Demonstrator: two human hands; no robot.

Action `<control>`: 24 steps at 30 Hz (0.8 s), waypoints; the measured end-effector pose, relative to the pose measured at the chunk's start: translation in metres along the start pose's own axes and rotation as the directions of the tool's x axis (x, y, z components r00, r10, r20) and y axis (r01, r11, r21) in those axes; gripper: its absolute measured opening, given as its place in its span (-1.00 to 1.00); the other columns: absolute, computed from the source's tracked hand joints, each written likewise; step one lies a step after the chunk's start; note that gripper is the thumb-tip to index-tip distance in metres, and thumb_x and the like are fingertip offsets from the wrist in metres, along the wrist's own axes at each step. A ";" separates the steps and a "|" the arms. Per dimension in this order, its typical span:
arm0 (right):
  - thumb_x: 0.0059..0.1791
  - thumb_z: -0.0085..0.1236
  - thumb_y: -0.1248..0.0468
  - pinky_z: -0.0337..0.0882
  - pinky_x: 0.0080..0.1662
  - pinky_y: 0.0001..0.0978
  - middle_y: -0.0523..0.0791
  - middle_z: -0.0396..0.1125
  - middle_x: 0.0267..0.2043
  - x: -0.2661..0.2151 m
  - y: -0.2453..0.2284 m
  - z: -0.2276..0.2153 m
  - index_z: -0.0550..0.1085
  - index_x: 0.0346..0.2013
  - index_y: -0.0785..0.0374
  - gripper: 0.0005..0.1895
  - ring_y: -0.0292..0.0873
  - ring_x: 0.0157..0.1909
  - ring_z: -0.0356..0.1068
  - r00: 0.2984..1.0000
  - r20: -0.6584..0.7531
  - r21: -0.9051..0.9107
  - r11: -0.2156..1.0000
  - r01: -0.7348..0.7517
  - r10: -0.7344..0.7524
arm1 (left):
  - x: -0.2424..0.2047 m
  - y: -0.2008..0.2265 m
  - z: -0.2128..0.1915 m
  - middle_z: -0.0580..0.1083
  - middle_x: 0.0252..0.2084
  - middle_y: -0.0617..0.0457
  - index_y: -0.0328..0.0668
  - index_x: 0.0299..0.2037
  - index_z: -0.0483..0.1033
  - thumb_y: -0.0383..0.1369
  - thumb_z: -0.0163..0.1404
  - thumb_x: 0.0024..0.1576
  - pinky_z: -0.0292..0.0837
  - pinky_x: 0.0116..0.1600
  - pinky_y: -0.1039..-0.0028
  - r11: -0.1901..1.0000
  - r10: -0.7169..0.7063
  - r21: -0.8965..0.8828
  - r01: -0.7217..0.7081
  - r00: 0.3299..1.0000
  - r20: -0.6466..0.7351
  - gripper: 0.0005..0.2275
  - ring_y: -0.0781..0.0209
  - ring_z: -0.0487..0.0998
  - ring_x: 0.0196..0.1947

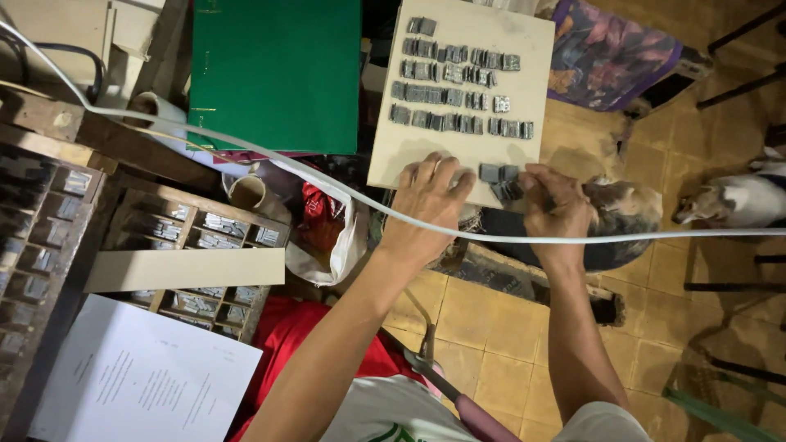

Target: The person selects small metal printing blocks from a compartmentalized wooden drawer and arranges them on a flat surface. They repeatedly pick up blocks, place them in rows, and adjust their positions using both hands.

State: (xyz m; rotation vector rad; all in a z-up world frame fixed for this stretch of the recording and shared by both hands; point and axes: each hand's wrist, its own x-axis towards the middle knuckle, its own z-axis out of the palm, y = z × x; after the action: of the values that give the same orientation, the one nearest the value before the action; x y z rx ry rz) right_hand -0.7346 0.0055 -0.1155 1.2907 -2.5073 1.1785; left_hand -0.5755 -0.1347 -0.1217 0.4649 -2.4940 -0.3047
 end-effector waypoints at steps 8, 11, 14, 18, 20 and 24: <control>0.12 0.16 0.46 0.43 0.06 0.12 0.03 0.52 -0.15 0.001 0.002 0.023 0.60 0.05 0.24 -0.78 0.27 0.03 0.47 0.995 0.019 0.043 0.995 0.094 -0.095 | -0.001 -0.007 -0.018 0.41 0.09 -0.08 -0.05 0.04 0.62 -0.52 -0.01 0.13 0.26 0.25 0.03 0.996 -0.078 0.051 0.072 0.990 0.119 -0.70 -0.10 0.25 0.29; 0.06 0.23 0.47 0.45 0.04 -0.11 -0.06 0.55 -0.19 0.004 -0.004 0.030 0.65 -0.02 0.17 -0.76 0.13 -0.01 0.51 0.992 0.009 0.032 0.992 0.122 -0.122 | -0.005 -0.012 -0.028 0.39 0.11 -0.08 -0.03 0.04 0.62 -0.52 -0.03 0.16 0.25 0.27 0.07 0.993 -0.089 0.092 0.078 0.989 0.115 -0.71 -0.07 0.24 0.29; 0.06 0.21 0.52 0.44 0.03 -0.05 0.05 0.52 -0.15 0.002 -0.009 0.016 0.63 0.01 0.25 -0.74 0.21 -0.01 0.49 0.992 -0.003 0.081 0.989 0.124 -0.125 | -0.013 -0.021 -0.019 0.37 0.12 -0.08 -0.03 0.06 0.62 -0.51 -0.01 0.16 0.26 0.25 0.09 0.991 -0.060 0.122 0.054 0.997 0.052 -0.71 -0.06 0.27 0.27; 0.07 0.23 0.52 0.46 0.01 0.02 0.18 0.48 -0.12 -0.011 -0.012 -0.015 0.60 -0.02 0.38 -0.80 0.30 -0.02 0.48 0.998 -0.020 0.037 0.997 0.065 -0.064 | -0.019 -0.024 -0.015 0.38 0.12 -0.11 -0.06 0.11 0.59 -0.50 -0.01 0.16 0.29 0.25 0.07 0.995 -0.037 0.094 0.035 0.999 0.021 -0.68 -0.09 0.33 0.24; 0.04 0.31 0.40 0.40 0.02 0.04 0.09 0.48 -0.13 -0.022 0.006 -0.008 0.60 0.00 0.30 -0.77 0.21 -0.07 0.47 0.996 -0.015 -0.033 0.995 0.089 -0.089 | -0.020 -0.024 -0.016 0.38 0.14 -0.12 -0.08 0.13 0.57 -0.48 0.04 0.10 0.28 0.28 0.07 0.994 -0.015 0.106 0.014 1.000 0.010 -0.64 -0.11 0.34 0.25; 0.03 0.36 0.14 0.23 0.11 0.25 0.01 0.42 -0.14 -0.024 -0.018 -0.002 0.53 0.15 0.27 -0.55 0.21 -0.07 0.41 0.989 -0.006 -0.198 0.970 0.141 -0.145 | -0.023 -0.021 -0.026 0.38 0.14 -0.15 -0.14 0.14 0.54 -0.48 0.12 0.03 0.26 0.30 0.07 0.990 0.014 0.139 -0.010 1.000 -0.028 -0.60 -0.14 0.36 0.26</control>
State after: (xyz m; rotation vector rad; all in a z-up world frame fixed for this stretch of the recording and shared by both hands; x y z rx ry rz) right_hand -0.7069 0.0169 -0.1129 1.3721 -2.3975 0.8834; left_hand -0.5373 -0.1476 -0.1186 0.5061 -2.4987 -0.1187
